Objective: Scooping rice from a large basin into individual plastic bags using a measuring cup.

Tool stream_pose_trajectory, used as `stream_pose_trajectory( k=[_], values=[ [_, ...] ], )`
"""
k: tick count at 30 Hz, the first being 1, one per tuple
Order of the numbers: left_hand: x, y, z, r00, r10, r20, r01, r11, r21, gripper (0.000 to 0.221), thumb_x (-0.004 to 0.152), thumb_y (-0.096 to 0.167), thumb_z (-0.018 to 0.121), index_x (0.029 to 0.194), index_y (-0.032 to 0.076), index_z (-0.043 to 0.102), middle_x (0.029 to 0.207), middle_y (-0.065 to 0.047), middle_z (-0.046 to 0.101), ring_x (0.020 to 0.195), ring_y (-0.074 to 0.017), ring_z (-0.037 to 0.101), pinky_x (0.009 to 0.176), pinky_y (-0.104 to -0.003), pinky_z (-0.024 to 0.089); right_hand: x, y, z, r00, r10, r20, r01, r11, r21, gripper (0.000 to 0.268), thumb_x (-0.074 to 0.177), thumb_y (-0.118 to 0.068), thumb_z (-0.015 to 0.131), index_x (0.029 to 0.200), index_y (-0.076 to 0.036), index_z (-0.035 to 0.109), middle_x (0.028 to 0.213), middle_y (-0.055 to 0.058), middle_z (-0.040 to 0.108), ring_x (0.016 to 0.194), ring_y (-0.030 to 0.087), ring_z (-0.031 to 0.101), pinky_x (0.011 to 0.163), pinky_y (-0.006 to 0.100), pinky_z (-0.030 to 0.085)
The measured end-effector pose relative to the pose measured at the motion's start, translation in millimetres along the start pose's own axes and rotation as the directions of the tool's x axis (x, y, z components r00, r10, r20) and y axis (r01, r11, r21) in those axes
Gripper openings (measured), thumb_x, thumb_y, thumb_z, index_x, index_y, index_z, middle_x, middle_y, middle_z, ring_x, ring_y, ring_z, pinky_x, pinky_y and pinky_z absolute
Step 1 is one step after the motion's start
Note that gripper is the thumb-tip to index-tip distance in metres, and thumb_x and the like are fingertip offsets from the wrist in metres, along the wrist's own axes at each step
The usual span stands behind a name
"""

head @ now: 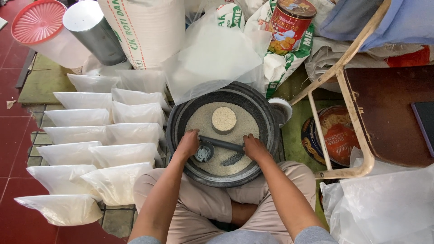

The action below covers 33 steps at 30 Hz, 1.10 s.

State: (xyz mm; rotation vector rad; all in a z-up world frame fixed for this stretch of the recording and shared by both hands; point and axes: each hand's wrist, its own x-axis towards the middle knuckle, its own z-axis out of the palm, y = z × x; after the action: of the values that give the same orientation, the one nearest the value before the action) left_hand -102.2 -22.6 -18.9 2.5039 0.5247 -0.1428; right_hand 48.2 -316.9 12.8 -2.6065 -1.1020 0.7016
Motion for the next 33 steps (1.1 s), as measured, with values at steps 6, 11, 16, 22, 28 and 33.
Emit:
stream_pose_trajectory(
  k=[6, 11, 16, 22, 28, 33],
  values=[
    [-17, 58, -60, 0.96, 0.106, -0.26, -0.057, 0.98, 0.188, 0.037, 0.096, 0.013, 0.07, 0.133, 0.005, 0.067, 0.13, -0.014, 0.052, 0.12, -0.0343, 0.058, 0.084, -0.045, 0.06, -5, -14, -15, 0.969, -0.13, -0.211, 0.114, 0.99, -0.085, 0.028, 0.097, -0.019, 0.064, 0.118, -0.001, 0.066, 0.104, 0.02, 0.066, 0.096, 0.04, 0.072, 0.078, 0.052, 0.057],
    [9, 73, -86, 0.892, 0.276, -0.359, -0.035, 0.834, 0.551, 0.045, 0.095, 0.017, 0.075, 0.139, 0.018, 0.069, 0.162, -0.015, 0.028, 0.15, -0.0388, 0.026, 0.11, -0.055, 0.035, -48, -48, -43, 0.857, -0.186, -0.48, 0.127, 0.98, -0.153, 0.015, 0.1, -0.019, 0.063, 0.109, -0.01, 0.069, 0.094, 0.007, 0.065, 0.093, 0.026, 0.069, 0.081, 0.042, 0.052],
    [72, 32, -75, 0.902, 0.233, -0.363, 0.104, 0.698, 0.708, 0.05, 0.094, 0.027, 0.077, 0.143, 0.024, 0.066, 0.176, -0.012, 0.023, 0.164, -0.0388, 0.013, 0.123, -0.069, 0.014, -68, -56, -46, 0.858, -0.113, -0.501, 0.08, 0.993, -0.088, 0.009, 0.103, -0.019, 0.061, 0.105, -0.012, 0.066, 0.093, 0.004, 0.062, 0.096, 0.023, 0.068, 0.087, 0.042, 0.053],
    [65, 79, -159, 0.837, 0.34, -0.428, 0.013, 0.771, 0.637, 0.042, 0.096, 0.025, 0.073, 0.136, 0.011, 0.068, 0.148, -0.005, 0.055, 0.149, -0.0253, 0.042, 0.117, -0.07, 0.021, -67, -56, -57, 0.89, -0.004, -0.456, 0.042, 0.996, 0.074, 0.014, 0.106, -0.017, 0.056, 0.111, -0.007, 0.065, 0.102, 0.008, 0.065, 0.104, 0.025, 0.069, 0.093, 0.045, 0.054],
    [-29, 164, -302, 0.542, 0.658, -0.523, -0.335, 0.74, 0.584, 0.028, 0.098, 0.002, 0.069, 0.112, 0.024, 0.079, 0.116, 0.006, 0.074, 0.109, -0.0161, 0.072, 0.104, -0.047, 0.045, -54, -45, -47, 0.867, 0.082, -0.492, 0.048, 0.968, 0.247, 0.021, 0.104, -0.029, 0.064, 0.116, -0.012, 0.065, 0.109, 0.005, 0.065, 0.108, 0.023, 0.07, 0.094, 0.047, 0.055],
    [-90, 192, -369, 0.612, 0.584, -0.533, -0.716, 0.696, -0.06, 0.021, 0.1, -0.003, 0.077, 0.107, 0.016, 0.079, 0.107, -0.001, 0.078, 0.104, -0.0252, 0.078, 0.098, -0.038, 0.054, -67, -75, -122, 0.822, 0.263, -0.506, 0.285, 0.578, 0.764, 0.115, 0.084, -0.05, 0.084, 0.16, -0.001, 0.014, 0.162, 0.039, 0.02, 0.154, 0.054, 0.017, 0.121, 0.072, 0.024]
  ],
)
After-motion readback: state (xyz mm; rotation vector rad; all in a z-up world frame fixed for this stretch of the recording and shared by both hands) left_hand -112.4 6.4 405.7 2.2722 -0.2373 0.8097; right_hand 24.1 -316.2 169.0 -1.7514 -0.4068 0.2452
